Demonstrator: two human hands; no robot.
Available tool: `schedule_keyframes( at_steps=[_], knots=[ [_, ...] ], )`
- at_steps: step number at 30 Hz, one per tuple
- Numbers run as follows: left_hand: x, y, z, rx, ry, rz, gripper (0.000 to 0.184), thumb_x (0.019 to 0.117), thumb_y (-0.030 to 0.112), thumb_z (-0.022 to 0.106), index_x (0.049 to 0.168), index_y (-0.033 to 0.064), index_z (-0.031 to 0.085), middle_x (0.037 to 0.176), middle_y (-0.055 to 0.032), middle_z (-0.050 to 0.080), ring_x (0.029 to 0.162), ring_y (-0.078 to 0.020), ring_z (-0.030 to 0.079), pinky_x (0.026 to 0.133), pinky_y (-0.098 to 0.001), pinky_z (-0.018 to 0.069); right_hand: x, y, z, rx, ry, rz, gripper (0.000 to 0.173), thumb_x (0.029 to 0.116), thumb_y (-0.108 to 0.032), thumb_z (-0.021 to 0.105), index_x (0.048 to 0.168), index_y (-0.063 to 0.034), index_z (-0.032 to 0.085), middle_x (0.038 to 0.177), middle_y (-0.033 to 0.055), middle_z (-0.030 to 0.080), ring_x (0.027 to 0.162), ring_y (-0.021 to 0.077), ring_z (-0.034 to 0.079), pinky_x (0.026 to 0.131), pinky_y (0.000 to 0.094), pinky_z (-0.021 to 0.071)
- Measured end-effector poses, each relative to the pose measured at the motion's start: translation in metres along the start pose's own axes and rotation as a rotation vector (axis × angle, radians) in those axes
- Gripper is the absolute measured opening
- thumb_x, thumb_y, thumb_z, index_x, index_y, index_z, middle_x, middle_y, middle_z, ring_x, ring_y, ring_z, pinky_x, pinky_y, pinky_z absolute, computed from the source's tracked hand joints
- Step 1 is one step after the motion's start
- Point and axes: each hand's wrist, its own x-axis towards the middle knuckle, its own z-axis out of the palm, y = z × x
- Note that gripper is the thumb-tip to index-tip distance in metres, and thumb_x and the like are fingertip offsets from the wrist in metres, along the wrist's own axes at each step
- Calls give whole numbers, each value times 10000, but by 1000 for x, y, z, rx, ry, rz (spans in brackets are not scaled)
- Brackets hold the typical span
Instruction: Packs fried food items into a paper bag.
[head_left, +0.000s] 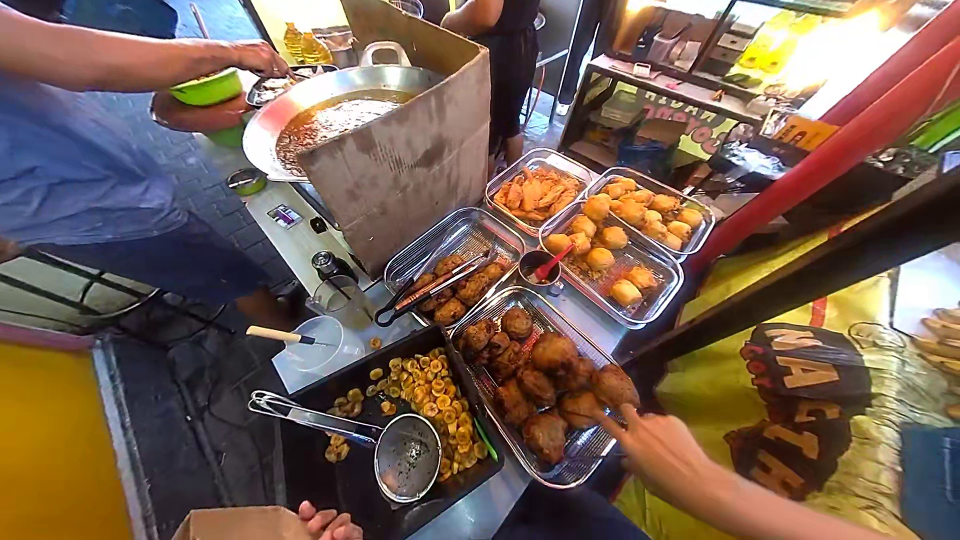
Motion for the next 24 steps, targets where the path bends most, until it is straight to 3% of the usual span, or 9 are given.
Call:
schedule_keyframes(
  at_steps=[3, 7, 10, 12, 15, 16, 17, 18, 24],
  knots=[
    [15, -9, -5, -21, -16, -72, 294, 1012, 240, 557, 1206, 70, 697, 1041, -85, 734, 971, -219, 722, 890, -353, 587, 13, 6, 63, -73, 334, -80, 658, 880, -101, 740, 1497, -212, 541, 1150, 275, 652, 860, 442, 700, 649, 545, 568],
    [34, -19, -4, -23, -56, -153, 303, 1032, 225, 525, 1213, 51, 695, 1052, -93, 734, 982, -224, 724, 897, -358, 590, 17, 12, 75, -211, 616, -184, 635, 785, -135, 827, 1387, -232, 652, 953, 180, 676, 678, 319, 695, 516, 421, 554],
    [44, -31, -3, -34, -53, -152, 303, 1027, 223, 533, 1206, 35, 688, 1033, -103, 734, 958, -225, 730, 879, -354, 600, 24, 14, 62, -121, 347, -230, 577, 925, -101, 665, 1481, -189, 541, 1054, 246, 660, 771, 402, 697, 608, 511, 569],
    [46, -34, -4, -45, -55, -168, 298, 1028, 222, 528, 1204, 44, 689, 1025, -99, 735, 943, -221, 732, 866, -348, 603, 30, 28, 38, 34, 10, -242, 560, 1034, -329, 567, 1559, -204, 422, 1194, 278, 637, 937, 469, 680, 757, 623, 538],
    [47, -33, -6, -44, -76, -180, 298, 1030, 216, 523, 1215, 50, 688, 1036, -99, 733, 958, -222, 727, 885, -355, 597, 35, 64, 31, 450, -216, -264, 539, 1045, -509, 521, 1506, -229, 528, 1187, 174, 710, 1067, 333, 688, 950, 570, 521],
    [47, -31, -9, -53, -92, -186, 308, 1034, 220, 515, 1219, 47, 692, 1047, -101, 736, 970, -222, 727, 898, -356, 593, 34, 75, 38, 627, -247, -261, 493, 1056, -482, 515, 1462, -210, 583, 1087, 133, 722, 930, 249, 691, 858, 478, 547],
    [45, -30, -10, -66, -94, -184, 313, 1034, 219, 511, 1218, 44, 693, 1047, -103, 737, 973, -222, 728, 900, -358, 594, 31, 83, 47, 794, -275, -233, 454, 1068, -460, 500, 1421, -198, 616, 881, 69, 659, 685, 155, 591, 638, 356, 496],
    [42, -30, -9, -83, -78, -176, 305, 1030, 212, 515, 1211, 42, 692, 1039, -102, 736, 970, -222, 728, 896, -355, 594, 27, 89, 54, 932, -323, -177, 428, 1077, -438, 493, 1397, -189, 629, 772, 27, 596, 561, 105, 503, 527, 292, 434],
    [25, -30, -14, -89, 1, -115, 310, 1037, 241, 516, 1199, 42, 688, 1007, -104, 734, 942, -229, 734, 871, -360, 604, 20, 95, 74, 1065, -346, -73, 440, 1064, -439, 525, 1443, -225, 588, 727, -5, 550, 500, 79, 435, 472, 261, 385]
  ],
)
